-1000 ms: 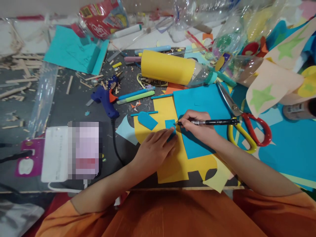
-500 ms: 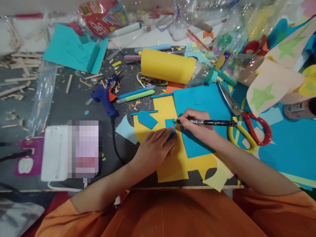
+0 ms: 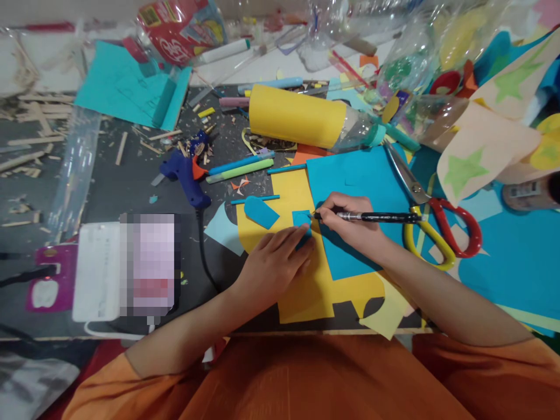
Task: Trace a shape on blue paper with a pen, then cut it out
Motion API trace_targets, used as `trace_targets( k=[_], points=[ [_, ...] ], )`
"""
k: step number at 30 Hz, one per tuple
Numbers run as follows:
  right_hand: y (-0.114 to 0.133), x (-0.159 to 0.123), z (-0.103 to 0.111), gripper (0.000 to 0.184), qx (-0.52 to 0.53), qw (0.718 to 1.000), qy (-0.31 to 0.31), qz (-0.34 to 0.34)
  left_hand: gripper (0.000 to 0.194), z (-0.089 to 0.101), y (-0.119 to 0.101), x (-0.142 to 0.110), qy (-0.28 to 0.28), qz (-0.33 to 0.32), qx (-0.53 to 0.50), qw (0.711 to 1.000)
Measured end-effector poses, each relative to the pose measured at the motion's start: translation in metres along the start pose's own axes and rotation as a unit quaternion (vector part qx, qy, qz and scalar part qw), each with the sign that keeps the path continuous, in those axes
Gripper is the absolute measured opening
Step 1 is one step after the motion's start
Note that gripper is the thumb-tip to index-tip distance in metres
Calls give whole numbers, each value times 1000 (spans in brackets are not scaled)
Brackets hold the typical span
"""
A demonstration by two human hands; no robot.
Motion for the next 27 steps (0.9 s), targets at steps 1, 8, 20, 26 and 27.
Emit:
trace_targets(
  k=[1, 8, 20, 26, 27],
  points=[
    [0, 0, 0, 22, -1, 1000, -1, 0, 23, 0, 0, 0, 1, 1, 0, 1000],
    [0, -1, 0, 23, -13, 1000, -5, 5, 23, -1, 0, -1, -7, 1, -3, 1000],
    [1, -1, 0, 22, -1, 1000, 5, -9, 24, -2, 0, -2, 10, 4, -9, 1000],
    [-1, -1, 1, 20, 33, 999, -7, -3, 25, -3, 0, -3, 8, 2, 3, 1000],
    [-2, -1, 2, 19, 39, 999, -15, -4, 25, -2, 0, -3, 6, 2, 3, 1000]
  ],
)
Point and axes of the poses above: each hand's wrist, its own x-axis towards the middle knuckle, its own z-axis out of the back of the hand, y = z × x, the point moved 6 cm from there along x, towards the middle knuckle, and after that the axes turned 1 degree about y, right-handed, at the moved point
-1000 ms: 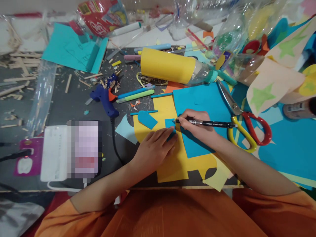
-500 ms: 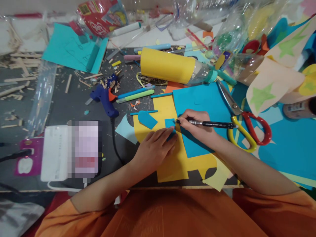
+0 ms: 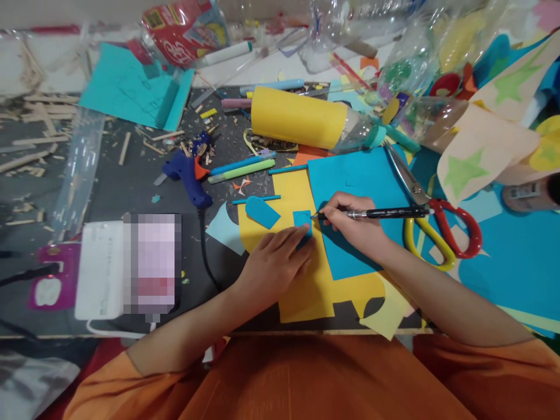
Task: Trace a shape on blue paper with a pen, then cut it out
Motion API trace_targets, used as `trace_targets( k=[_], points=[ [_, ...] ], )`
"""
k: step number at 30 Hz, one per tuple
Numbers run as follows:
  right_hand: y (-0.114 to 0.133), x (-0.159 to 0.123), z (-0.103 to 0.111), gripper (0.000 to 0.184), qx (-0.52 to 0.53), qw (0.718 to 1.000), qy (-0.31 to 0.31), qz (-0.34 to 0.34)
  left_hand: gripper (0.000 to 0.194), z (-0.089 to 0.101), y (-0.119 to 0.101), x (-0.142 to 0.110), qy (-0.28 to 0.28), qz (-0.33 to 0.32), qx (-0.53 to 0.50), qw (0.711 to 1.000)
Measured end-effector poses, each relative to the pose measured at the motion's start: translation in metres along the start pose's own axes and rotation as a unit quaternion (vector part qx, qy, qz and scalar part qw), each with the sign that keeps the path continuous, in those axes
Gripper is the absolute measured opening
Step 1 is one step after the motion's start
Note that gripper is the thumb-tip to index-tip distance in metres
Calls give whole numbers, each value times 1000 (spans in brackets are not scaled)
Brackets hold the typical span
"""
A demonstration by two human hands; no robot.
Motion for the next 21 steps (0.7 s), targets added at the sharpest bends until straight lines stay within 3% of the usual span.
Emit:
trace_targets(
  k=[16, 21],
  points=[
    [2, 1, -4, 24, -28, 999, 36, 1, 25, 0, 2, 1, 4, 8, 3, 1000],
    [2, 1, -2, 24, -46, 999, 23, 12, 25, 2, 2, 2, 2, 10, 2, 1000]
  ],
)
Point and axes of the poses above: each hand's wrist, its own x-axis towards the middle knuckle, its own z-axis out of the back of the hand, y = z × x, the point moved 6 cm from there along x, towards the middle knuckle, and after that the axes turned 1 degree about y, right-handed, at the moved point
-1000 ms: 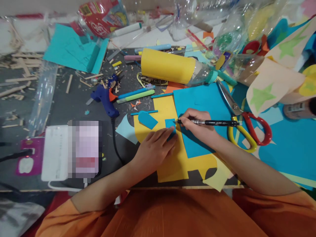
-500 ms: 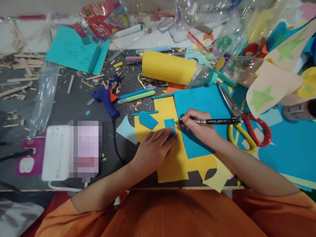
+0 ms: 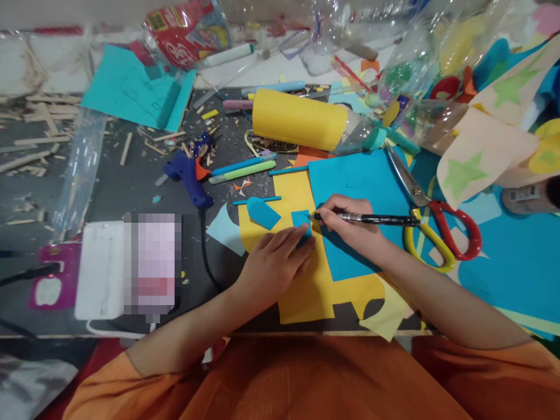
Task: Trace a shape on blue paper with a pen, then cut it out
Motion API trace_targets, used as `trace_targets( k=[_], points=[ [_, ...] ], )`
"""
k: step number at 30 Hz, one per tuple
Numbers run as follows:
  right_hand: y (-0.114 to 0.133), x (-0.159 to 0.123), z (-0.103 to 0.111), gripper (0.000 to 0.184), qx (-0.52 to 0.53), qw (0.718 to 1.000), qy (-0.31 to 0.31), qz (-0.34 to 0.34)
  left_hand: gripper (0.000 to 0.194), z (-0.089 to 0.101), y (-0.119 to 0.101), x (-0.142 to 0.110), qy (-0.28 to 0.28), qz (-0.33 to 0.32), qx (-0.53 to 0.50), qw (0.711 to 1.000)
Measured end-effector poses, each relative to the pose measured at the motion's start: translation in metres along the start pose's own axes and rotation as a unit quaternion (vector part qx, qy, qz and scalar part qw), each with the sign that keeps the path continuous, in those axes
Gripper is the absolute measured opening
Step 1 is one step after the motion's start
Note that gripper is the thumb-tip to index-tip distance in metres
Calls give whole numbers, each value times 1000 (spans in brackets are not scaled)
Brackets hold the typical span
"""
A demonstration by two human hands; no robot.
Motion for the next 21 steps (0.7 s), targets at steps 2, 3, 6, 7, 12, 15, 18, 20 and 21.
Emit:
trace_targets(
  k=[2, 3, 6, 7, 12, 15, 18, 20, 21],
  points=[
    [1, 0, 0, 25, -5, 1000, -2, 10, 25, 0, 0, 0, -3, 1, -3, 1000],
    [2, 0, -1, 25, -5, 1000, 0, 13, 25, 0, 0, 0, -2, 1, -5, 1000],
    [3, 0, -1, 25, 1, 1000, 1, 18, 25, -2, 0, 0, 4, 4, -12, 1000],
    [3, 0, -1, 25, 1, 1000, -1, 17, 26, -3, 0, -1, 5, 4, -14, 1000],
    [3, 0, 0, 25, 6, 1000, 0, 19, 25, -4, 0, -2, 5, 5, -16, 1000],
    [1, 0, 1, 25, 20, 1000, -2, 16, 25, -2, 1, -2, 5, 8, -17, 1000],
    [-2, -1, 4, 24, 49, 998, -25, 5, 25, -1, 1, -1, 8, 8, -19, 1000],
    [-4, -2, 5, 21, 76, 996, -36, 1, 24, -1, 2, 0, 12, 7, -18, 1000],
    [-4, -2, 5, 20, 83, 996, -41, 2, 24, -2, 2, 0, 14, 7, -19, 1000]
  ],
)
Point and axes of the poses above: each hand's wrist, its own x-axis towards the middle knuckle, its own z-axis out of the back of the hand, y = z × x, the point moved 6 cm from there along x, towards the middle knuckle, and after that the axes turned 1 degree about y, right-handed, at the moved point
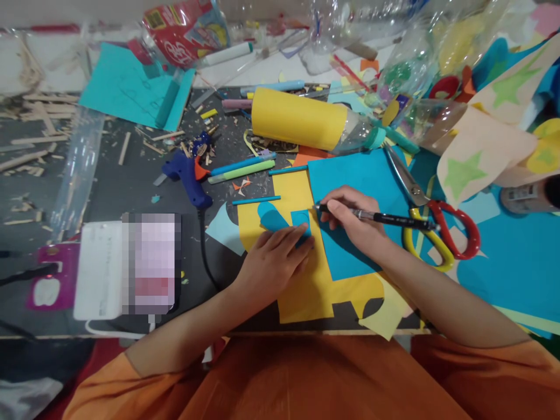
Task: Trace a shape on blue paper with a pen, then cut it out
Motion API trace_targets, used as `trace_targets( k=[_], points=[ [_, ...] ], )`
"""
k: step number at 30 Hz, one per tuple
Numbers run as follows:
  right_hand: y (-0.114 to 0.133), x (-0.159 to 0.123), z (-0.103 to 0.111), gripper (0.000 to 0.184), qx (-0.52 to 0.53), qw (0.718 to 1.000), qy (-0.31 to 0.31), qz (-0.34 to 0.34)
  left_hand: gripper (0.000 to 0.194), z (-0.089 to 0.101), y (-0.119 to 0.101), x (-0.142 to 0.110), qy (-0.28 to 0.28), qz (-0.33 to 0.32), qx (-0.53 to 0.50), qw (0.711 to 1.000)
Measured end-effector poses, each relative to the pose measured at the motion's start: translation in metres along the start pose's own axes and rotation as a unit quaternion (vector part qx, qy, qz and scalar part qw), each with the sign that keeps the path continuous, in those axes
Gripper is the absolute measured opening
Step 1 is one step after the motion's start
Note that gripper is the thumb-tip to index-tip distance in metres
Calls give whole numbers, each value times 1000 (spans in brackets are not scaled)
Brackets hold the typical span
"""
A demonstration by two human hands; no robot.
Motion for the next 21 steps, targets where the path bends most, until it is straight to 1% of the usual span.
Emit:
trace_targets(
  k=[2, 4, 6, 7, 10, 12, 14, 15, 17, 18, 19, 21],
  points=[
    [0, 0, 1, 18, -18, 999, -12, 24, 24, 0, 1, 0, -2, -2, -3, 1000],
    [3, 0, 4, 15, -80, 993, -33, 86, 24, 0, 2, 0, -5, -2, -12, 1000],
    [6, 0, 6, 17, -157, 974, -40, 160, 24, 0, 3, 0, -8, -1, -20, 1000],
    [6, 0, 7, 20, -195, 962, -36, 186, 24, 0, 4, 0, -9, -1, -22, 1000],
    [3, 1, 8, 31, -306, 927, -25, 215, 24, -1, 5, 0, -9, 0, -21, 1000],
    [6, 0, 9, 39, -352, 907, -42, 229, 24, -2, 6, -1, -3, 5, -26, 1000],
    [15, -6, 5, 34, -357, 893, -43, 269, 24, -3, 7, -1, -5, 10, -41, 999],
    [19, -10, 1, 27, -351, 889, -22, 294, 25, -2, 8, 0, -9, 12, -55, 998],
    [26, -17, -12, 16, -340, 877, 49, 337, 23, -1, 11, 0, -22, 26, -99, 995],
    [28, -20, -19, 14, -338, 870, 87, 347, 20, 0, 13, 0, -30, 38, -127, 991],
    [29, -22, -24, 14, -340, 866, 119, 348, 17, 1, 16, 0, -39, 52, -158, 985],
    [28, -23, -30, 20, -349, 863, 158, 329, 12, 5, 22, 1, -67, 75, -215, 971]
  ],
)
Point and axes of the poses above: each hand's wrist, its own x-axis towards the middle knuckle, its own z-axis out of the back of the hand, y = z × x, the point moved 6 cm from there along x, towards the middle knuckle, and after that the axes turned 1 degree about y, right-handed, at the moved point
